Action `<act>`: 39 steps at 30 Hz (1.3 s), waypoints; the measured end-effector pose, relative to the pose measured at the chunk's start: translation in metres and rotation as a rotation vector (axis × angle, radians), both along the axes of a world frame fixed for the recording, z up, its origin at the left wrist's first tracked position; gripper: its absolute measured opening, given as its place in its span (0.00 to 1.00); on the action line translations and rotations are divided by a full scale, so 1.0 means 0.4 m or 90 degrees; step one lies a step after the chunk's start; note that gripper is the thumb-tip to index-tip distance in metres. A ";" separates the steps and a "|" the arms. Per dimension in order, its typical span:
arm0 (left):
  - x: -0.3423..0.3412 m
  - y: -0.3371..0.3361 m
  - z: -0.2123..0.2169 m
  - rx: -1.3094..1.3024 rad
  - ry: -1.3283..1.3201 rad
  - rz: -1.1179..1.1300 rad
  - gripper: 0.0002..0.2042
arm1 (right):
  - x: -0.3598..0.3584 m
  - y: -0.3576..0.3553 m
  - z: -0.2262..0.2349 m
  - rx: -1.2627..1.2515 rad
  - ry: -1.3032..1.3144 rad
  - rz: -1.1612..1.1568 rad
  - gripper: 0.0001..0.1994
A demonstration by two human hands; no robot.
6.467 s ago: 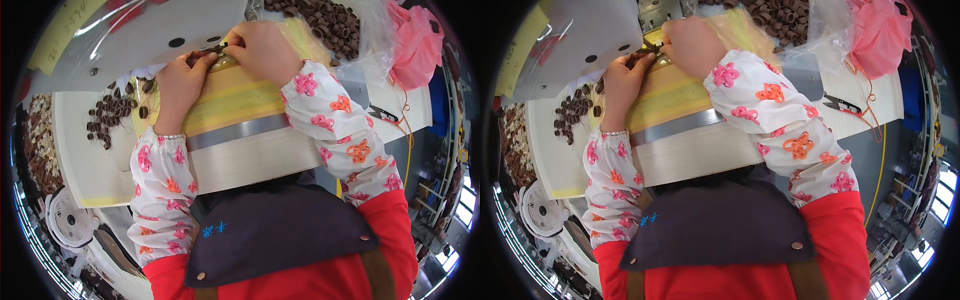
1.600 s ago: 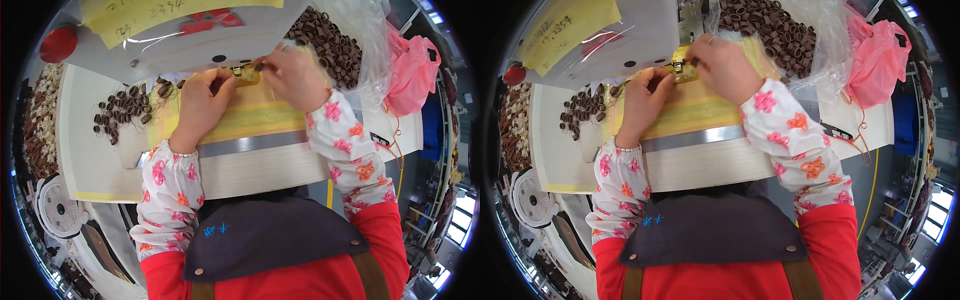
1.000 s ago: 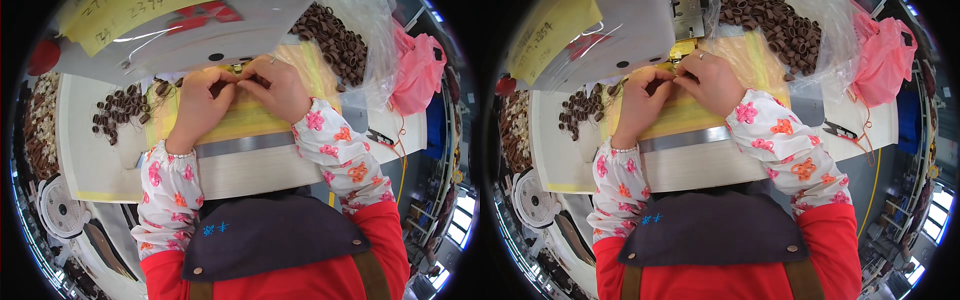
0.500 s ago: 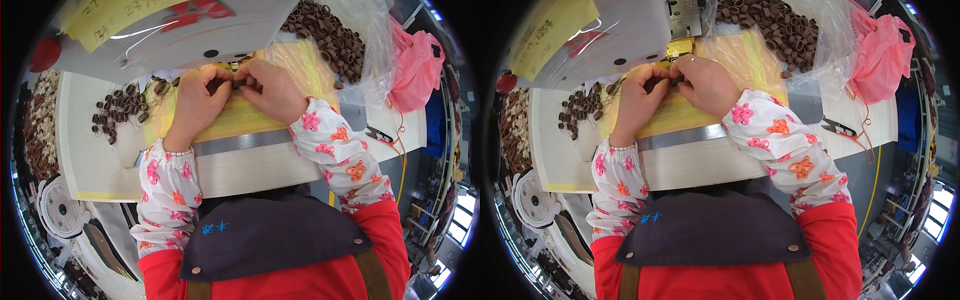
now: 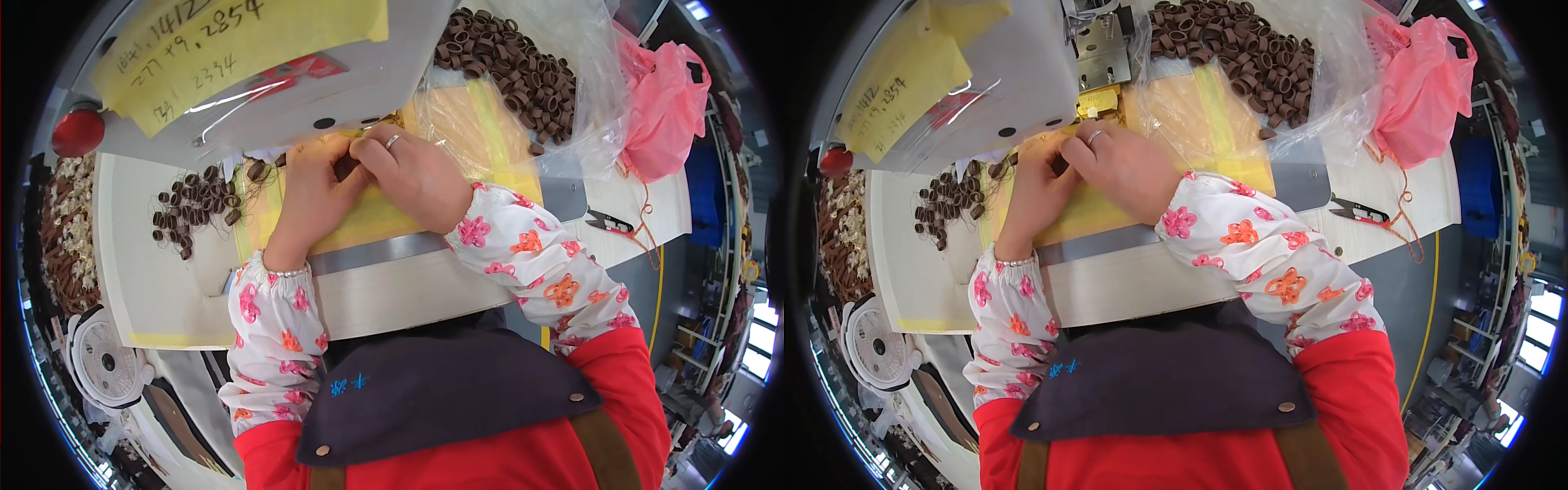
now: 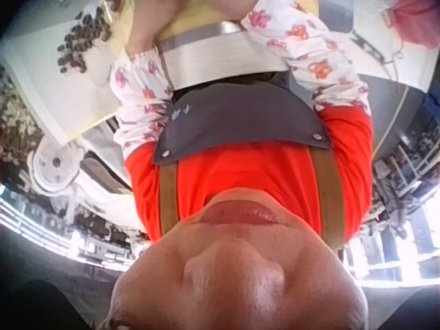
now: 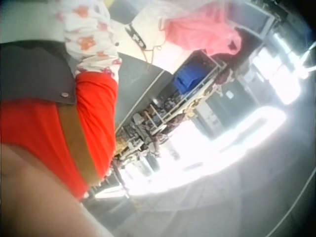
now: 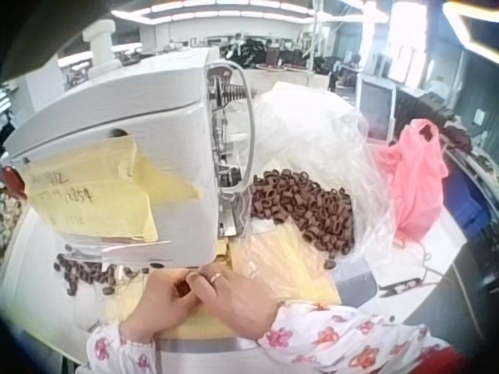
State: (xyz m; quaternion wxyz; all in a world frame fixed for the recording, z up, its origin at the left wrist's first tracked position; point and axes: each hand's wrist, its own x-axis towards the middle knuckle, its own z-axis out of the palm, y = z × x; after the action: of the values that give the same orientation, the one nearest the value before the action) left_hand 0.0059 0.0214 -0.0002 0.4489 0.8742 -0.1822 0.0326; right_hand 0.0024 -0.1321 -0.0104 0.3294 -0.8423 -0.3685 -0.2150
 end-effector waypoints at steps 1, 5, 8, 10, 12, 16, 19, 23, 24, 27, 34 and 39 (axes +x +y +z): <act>-0.004 0.001 -0.005 -0.008 -0.005 0.001 0.08 | 0.001 0.001 -0.002 0.011 -0.017 0.004 0.14; 0.003 0.006 0.010 0.064 -0.057 -0.049 0.07 | 0.002 -0.003 -0.002 0.011 -0.012 0.004 0.14; -0.003 0.001 0.023 0.066 -0.075 -0.027 0.07 | 0.001 -0.006 -0.008 0.026 -0.003 0.005 0.12; 0.003 0.008 0.013 0.033 -0.038 -0.019 0.08 | -0.002 -0.009 -0.003 0.028 0.040 0.004 0.11; 0.004 0.011 0.013 0.033 -0.013 -0.005 0.08 | 0.006 -0.016 -0.012 0.113 0.157 0.012 0.11; -0.003 -0.010 0.023 0.009 0.005 0.056 0.10 | 0.025 -0.025 -0.003 0.238 0.344 -0.004 0.10; -0.002 -0.009 0.017 -0.002 0.024 0.101 0.11 | 0.042 -0.025 -0.004 0.217 0.347 -0.054 0.08; 0.008 -0.009 -0.006 0.029 -0.016 0.145 0.12 | 0.060 -0.019 -0.018 0.197 0.267 -0.077 0.07; 0.011 -0.011 -0.007 0.034 0.015 0.161 0.12 | 0.062 -0.019 -0.020 0.188 0.243 -0.086 0.07; 0.021 -0.016 -0.003 0.036 0.080 0.196 0.12 | 0.068 -0.023 -0.025 0.185 0.209 -0.103 0.06; 0.026 -0.017 -0.006 0.012 0.117 0.217 0.13 | 0.069 -0.027 -0.025 0.180 0.191 -0.118 0.06; 0.025 -0.013 -0.006 0.019 0.105 0.211 0.13 | 0.077 -0.023 -0.031 0.177 0.161 -0.114 0.05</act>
State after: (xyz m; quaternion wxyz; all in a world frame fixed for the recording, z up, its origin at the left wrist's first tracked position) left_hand 0.0159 0.0161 -0.0027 0.4378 0.8985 0.0010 0.0317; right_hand 0.0331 -0.1411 -0.0226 0.4655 -0.8385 -0.2146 -0.1851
